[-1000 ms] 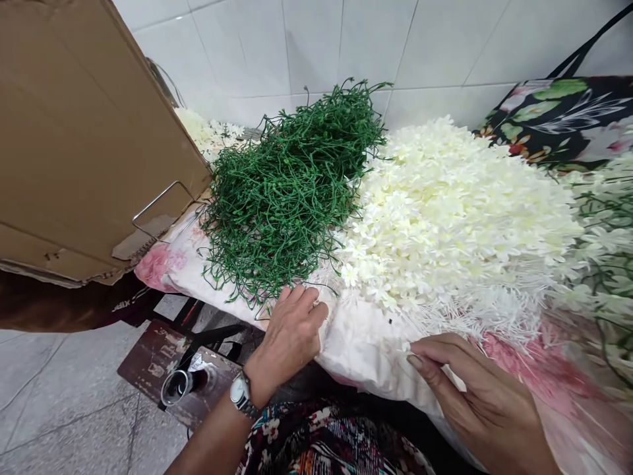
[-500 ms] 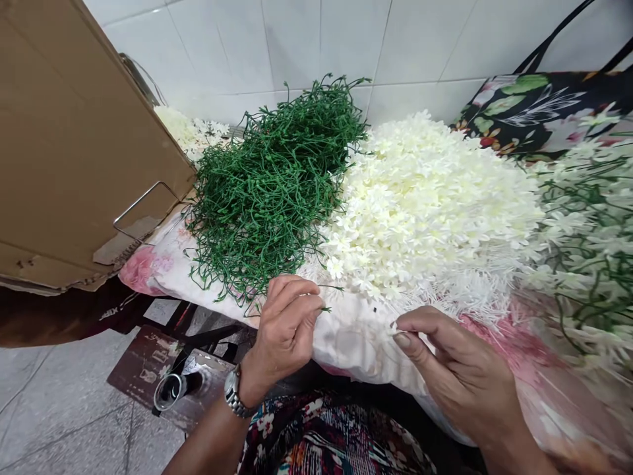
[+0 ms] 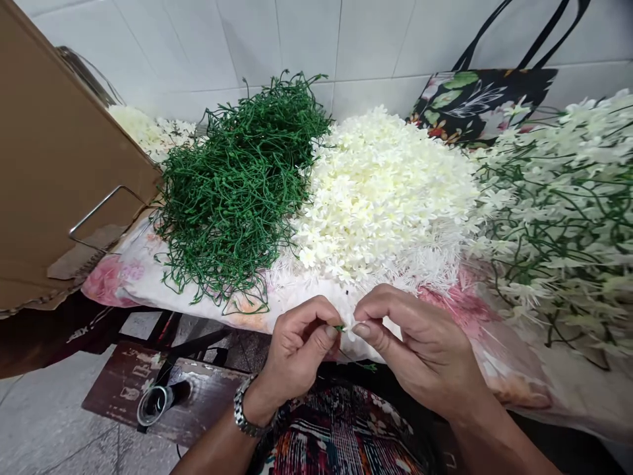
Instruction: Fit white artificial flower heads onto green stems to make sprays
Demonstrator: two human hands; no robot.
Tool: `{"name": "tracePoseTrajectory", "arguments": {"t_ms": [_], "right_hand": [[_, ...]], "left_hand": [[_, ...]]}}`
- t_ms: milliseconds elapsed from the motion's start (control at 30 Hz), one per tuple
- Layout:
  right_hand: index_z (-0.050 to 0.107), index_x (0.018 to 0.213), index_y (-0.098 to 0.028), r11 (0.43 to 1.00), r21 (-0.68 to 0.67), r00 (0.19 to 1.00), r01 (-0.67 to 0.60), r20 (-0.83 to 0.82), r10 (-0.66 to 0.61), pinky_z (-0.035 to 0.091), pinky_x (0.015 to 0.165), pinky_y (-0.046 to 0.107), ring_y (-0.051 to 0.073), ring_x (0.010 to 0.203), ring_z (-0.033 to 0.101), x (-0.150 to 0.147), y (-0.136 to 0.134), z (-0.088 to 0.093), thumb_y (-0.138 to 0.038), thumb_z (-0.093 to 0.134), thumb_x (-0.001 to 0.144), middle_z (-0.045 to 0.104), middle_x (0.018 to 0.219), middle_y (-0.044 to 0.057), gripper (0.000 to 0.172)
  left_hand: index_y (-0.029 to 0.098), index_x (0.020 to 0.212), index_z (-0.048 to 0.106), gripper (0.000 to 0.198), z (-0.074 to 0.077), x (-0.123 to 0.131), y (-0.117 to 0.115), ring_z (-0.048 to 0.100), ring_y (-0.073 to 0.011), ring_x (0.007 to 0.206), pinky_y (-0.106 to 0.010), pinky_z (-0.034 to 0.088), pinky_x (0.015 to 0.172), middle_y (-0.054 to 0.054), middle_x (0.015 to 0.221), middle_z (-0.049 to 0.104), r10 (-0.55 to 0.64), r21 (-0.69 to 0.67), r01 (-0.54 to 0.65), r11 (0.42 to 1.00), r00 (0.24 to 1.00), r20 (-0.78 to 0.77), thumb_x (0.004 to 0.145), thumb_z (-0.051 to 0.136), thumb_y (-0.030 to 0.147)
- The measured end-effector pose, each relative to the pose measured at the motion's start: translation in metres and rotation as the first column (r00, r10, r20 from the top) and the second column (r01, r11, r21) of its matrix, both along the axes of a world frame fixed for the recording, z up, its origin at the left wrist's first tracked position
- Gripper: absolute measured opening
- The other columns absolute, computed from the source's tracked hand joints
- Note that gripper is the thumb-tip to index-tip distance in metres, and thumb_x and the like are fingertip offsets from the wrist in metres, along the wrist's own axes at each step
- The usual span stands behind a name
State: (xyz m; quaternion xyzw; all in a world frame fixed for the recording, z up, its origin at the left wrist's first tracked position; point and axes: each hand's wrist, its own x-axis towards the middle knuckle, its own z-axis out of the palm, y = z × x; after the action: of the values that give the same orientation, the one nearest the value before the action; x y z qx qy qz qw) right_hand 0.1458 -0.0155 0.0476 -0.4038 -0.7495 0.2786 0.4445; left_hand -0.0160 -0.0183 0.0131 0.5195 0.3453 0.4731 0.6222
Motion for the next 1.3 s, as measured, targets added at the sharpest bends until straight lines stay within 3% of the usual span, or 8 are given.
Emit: {"name": "tracePoseTrajectory", "arguments": {"t_ms": [333,667,1100,1300], "right_hand": [[0.055,0.078,-0.015,0.992,0.123,0.974,0.011,0.223,-0.038,0.041,0.057,0.023,0.011,0.063,0.050,0.003,-0.004,-0.002,-0.010,0.046,0.087,0.054,0.068,0.002,0.014],[0.053,0.075,-0.014,0.985,0.171,0.950,0.027,0.302,-0.079,0.042,0.057,0.026,0.014,0.064,0.051,0.002,-0.004,-0.022,-0.009,0.042,0.087,0.053,0.067,0.004,0.017],[0.049,0.075,-0.017,0.996,0.068,0.976,0.058,0.206,-0.070,0.040,0.052,0.021,0.010,0.058,0.048,0.002,0.003,-0.037,-0.011,0.046,0.086,0.050,0.064,0.000,0.013],[0.049,0.077,-0.017,0.993,0.085,0.975,0.081,0.200,-0.097,0.041,0.052,0.020,0.010,0.057,0.048,-0.002,0.003,-0.041,-0.010,0.046,0.085,0.050,0.064,-0.001,0.012]], "left_hand": [[0.016,0.074,0.057,0.013,0.000,-0.001,0.003,0.047,-0.0120,0.060,-0.023,0.038,0.055,-0.001,0.065,0.050,0.101,0.298,-0.021,0.954,0.962,-0.255,0.084,0.051,0.021],[0.015,0.065,0.055,0.016,-0.010,0.005,0.005,0.042,-0.0093,0.051,-0.021,0.034,0.049,0.002,0.055,0.047,0.091,0.117,-0.054,0.992,0.936,-0.341,0.080,0.050,0.017],[0.016,0.058,0.051,0.019,-0.014,0.010,0.010,0.034,-0.0067,0.046,-0.018,0.030,0.046,0.006,0.050,0.039,0.170,0.251,-0.066,0.966,0.893,-0.417,0.076,0.047,0.010],[0.016,0.058,0.049,0.019,-0.014,0.012,0.011,0.032,-0.0064,0.045,-0.018,0.029,0.045,0.006,0.050,0.037,0.214,0.240,-0.124,0.963,0.891,-0.401,0.076,0.047,0.011]]}}
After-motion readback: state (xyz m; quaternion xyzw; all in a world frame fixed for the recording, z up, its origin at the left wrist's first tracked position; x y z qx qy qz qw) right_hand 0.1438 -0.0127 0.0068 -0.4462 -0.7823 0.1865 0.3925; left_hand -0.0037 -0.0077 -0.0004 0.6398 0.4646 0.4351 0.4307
